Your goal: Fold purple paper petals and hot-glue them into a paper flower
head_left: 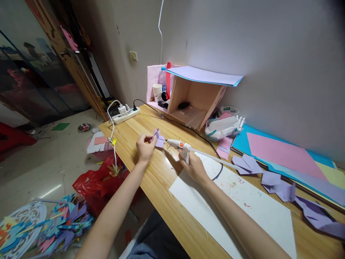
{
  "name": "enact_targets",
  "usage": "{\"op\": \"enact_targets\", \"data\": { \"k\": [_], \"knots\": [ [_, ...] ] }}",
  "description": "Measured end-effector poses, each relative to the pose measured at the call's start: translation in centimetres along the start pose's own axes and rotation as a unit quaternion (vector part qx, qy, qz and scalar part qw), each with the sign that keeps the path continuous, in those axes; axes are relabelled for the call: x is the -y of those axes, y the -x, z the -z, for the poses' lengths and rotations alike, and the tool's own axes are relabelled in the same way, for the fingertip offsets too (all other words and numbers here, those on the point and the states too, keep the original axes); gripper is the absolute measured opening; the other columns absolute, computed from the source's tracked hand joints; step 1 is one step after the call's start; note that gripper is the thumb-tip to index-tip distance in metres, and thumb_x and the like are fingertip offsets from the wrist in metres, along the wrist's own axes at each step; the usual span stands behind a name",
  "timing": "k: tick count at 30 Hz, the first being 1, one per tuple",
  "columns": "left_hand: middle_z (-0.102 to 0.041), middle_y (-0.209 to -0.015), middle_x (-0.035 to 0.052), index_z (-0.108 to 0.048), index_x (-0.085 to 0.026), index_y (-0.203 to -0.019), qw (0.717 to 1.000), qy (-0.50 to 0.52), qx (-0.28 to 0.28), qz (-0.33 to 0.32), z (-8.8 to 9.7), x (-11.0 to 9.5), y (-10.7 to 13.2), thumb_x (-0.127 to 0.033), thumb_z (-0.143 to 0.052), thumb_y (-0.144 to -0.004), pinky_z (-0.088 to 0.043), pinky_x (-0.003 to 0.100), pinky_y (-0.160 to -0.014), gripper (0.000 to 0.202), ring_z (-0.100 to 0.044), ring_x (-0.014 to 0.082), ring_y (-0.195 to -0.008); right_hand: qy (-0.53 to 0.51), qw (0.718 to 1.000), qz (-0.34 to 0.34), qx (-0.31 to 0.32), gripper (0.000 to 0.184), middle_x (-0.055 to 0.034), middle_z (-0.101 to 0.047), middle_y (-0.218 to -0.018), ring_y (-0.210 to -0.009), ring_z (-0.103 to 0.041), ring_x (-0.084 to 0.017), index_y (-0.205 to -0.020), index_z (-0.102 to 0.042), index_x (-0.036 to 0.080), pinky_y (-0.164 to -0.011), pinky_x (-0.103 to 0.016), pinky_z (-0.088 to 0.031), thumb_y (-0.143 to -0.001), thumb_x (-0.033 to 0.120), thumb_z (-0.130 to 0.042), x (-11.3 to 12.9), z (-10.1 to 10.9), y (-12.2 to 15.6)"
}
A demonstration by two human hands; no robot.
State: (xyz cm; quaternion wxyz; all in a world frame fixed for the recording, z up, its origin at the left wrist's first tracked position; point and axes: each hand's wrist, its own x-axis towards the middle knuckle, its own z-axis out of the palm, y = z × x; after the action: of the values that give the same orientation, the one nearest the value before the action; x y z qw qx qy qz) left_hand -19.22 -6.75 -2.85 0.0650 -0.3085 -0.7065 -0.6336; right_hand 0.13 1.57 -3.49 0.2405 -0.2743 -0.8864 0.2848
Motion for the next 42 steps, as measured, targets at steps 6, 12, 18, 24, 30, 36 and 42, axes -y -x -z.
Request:
{"op": "enact_targets", "data": {
  "k": [6,12,18,24,30,36,42],
  "knots": [
    [-0.053,-0.066,-0.0017,-0.053,-0.018,-0.065,1.000,-0.001,0.006,-0.006,0.02,-0.18,0.12,-0.031,-0.062,-0.070,-0.040,0.022,-0.059,0.017,-0.048,0.0093,-0.058,-0.010,1.000,0.017,-0.001,0.018,-0.0073,-0.062,-0.082,-0.070,-0.056,-0.022,-0.081,-0.053,0.020,-0.063,-0.030,-0.037,-0.082,0.034,-0.041,-0.32,-0.20,-0.19],
    [-0.052,-0.066,-0.0019,-0.052,-0.018,-0.065,1.000,0.004,0.005,-0.022,0.06,-0.31,0.13,-0.031,-0.061,-0.071,-0.041,0.022,-0.059,0.017,-0.048,0.0091,-0.058,-0.008,1.000,0.014,0.001,0.018,-0.0071,-0.062,-0.080,-0.072,-0.055,-0.022,-0.080,-0.054,0.020,-0.064,-0.031,-0.038,-0.081,0.032,-0.041,-0.47,-0.23,-0.24],
    [-0.051,-0.065,-0.0018,-0.052,-0.018,-0.064,0.999,-0.004,0.003,-0.033,0.05,-0.26,0.07,-0.030,-0.061,-0.071,-0.041,0.022,-0.059,0.017,-0.048,0.0093,-0.058,-0.002,1.000,0.009,-0.004,0.017,-0.0067,-0.061,-0.078,-0.070,-0.054,-0.021,-0.078,-0.053,0.019,-0.062,-0.030,-0.036,-0.081,0.032,-0.042,-0.35,-0.22,-0.26],
    [-0.051,-0.064,-0.0025,-0.052,-0.018,-0.063,0.999,0.000,-0.006,-0.039,-0.04,0.00,0.04,-0.028,-0.062,-0.070,-0.040,0.022,-0.057,0.016,-0.048,0.0089,-0.057,0.000,1.000,0.009,-0.002,0.018,-0.0049,-0.060,-0.075,-0.069,-0.054,-0.020,-0.077,-0.053,0.019,-0.062,-0.028,-0.036,-0.081,0.032,-0.041,-0.45,-0.30,-0.22],
    [-0.051,-0.063,-0.0028,-0.053,-0.018,-0.064,0.999,-0.003,-0.009,-0.042,-0.15,0.08,0.03,-0.027,-0.063,-0.070,-0.041,0.021,-0.057,0.015,-0.048,0.0089,-0.056,0.008,1.000,0.014,0.004,0.017,-0.0053,-0.060,-0.076,-0.070,-0.054,-0.020,-0.077,-0.052,0.019,-0.063,-0.028,-0.036,-0.082,0.031,-0.041,-0.50,-0.33,-0.25],
    [-0.052,-0.064,-0.0024,-0.054,-0.017,-0.064,0.999,-0.001,-0.010,-0.047,-0.12,0.12,0.02,-0.027,-0.063,-0.070,-0.041,0.022,-0.057,0.015,-0.048,0.0087,-0.056,0.009,1.000,0.010,0.011,0.019,-0.0058,-0.061,-0.081,-0.073,-0.055,-0.021,-0.083,-0.055,0.020,-0.064,-0.028,-0.038,-0.083,0.032,-0.040,-0.52,-0.26,-0.20],
    [-0.052,-0.064,-0.0021,-0.054,-0.017,-0.064,0.999,-0.001,-0.010,-0.049,-0.13,0.09,0.00,-0.027,-0.064,-0.070,-0.041,0.022,-0.057,0.015,-0.048,0.0089,-0.056,0.007,1.000,0.009,0.019,0.019,-0.0061,-0.062,-0.081,-0.072,-0.055,-0.021,-0.084,-0.056,0.019,-0.064,-0.029,-0.038,-0.082,0.030,-0.040,-0.36,-0.17,-0.27]
  ]
}}
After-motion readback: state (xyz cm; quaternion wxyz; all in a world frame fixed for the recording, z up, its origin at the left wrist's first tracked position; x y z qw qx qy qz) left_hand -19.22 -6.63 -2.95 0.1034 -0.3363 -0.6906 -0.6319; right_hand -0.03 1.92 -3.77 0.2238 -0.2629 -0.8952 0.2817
